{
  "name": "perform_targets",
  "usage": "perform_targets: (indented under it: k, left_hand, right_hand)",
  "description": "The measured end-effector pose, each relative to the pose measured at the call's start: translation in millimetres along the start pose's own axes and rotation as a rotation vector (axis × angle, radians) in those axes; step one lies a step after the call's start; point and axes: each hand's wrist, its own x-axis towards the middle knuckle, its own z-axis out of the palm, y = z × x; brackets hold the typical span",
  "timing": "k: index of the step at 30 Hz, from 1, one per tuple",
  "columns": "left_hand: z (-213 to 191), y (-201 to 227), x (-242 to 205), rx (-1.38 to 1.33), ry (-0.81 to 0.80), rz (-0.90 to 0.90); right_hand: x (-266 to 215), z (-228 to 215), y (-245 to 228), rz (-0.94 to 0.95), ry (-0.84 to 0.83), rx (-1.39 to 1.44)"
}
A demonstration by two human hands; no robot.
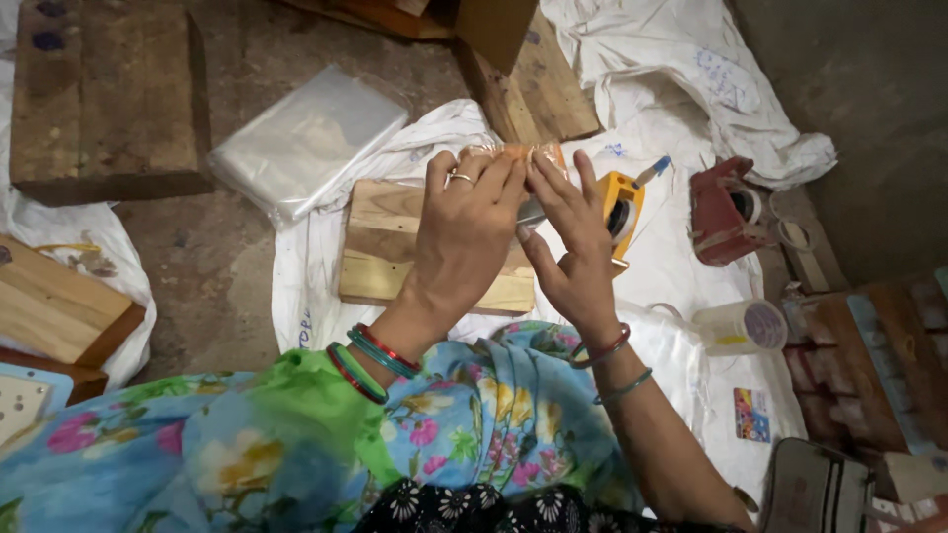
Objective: The person wraps wooden switchboards in clear plastic film using a handheld dispenser. They place each switchboard on a white sack, pull film from the dispenser, and smooth the film over the surface before moving to the next item.
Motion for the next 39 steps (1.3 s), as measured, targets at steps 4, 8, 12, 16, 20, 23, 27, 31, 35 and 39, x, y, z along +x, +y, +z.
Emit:
perform_targets:
  k: [4, 8, 12, 16, 20, 23, 27, 31, 35, 39]
  left_hand:
    - [0, 1, -6, -0.050, 0.050, -0.002]
    - [7, -6, -5, -0.067, 0.020, 0.012]
    - [8, -14, 0, -0.135, 0.009, 0.051]
    - [16, -21, 3, -0.213, 0.005, 0.038]
    - [22, -34, 4, -0.490, 0.035, 0.065]
    - [29, -37, 2, -0.600, -0.119, -0.059]
    - [35, -27, -7, -0.539, -0.059, -0.093]
    - [42, -9, -8, -0.421, 0.040, -0.108]
    - [42, -2, -9, -0.377, 0.099, -0.118]
    - [40, 2, -11, -0.391, 0.131, -0.157]
  right_hand:
    - [-14, 9, 1, 0.039, 0.067, 0.112]
    - [-33, 5, 29, 0.342, 0.468, 0.460]
    - [-56, -11, 139, 0.313, 0.583, 0.548]
    - [-113, 0, 292, 0.854, 0.706, 0.537]
    - [-163, 23, 381, 1.218, 0.631, 0.491]
    - [-180, 47, 403, 1.129, 0.492, 0.641]
    - [-178, 61, 414, 1.059, 0.478, 0.636]
    - [-163, 54, 409, 0.940, 0.524, 0.495]
    - [-187, 58, 371, 0.928, 0.599, 0.359]
    - [-225, 67, 355, 1.413, 0.694, 0.786]
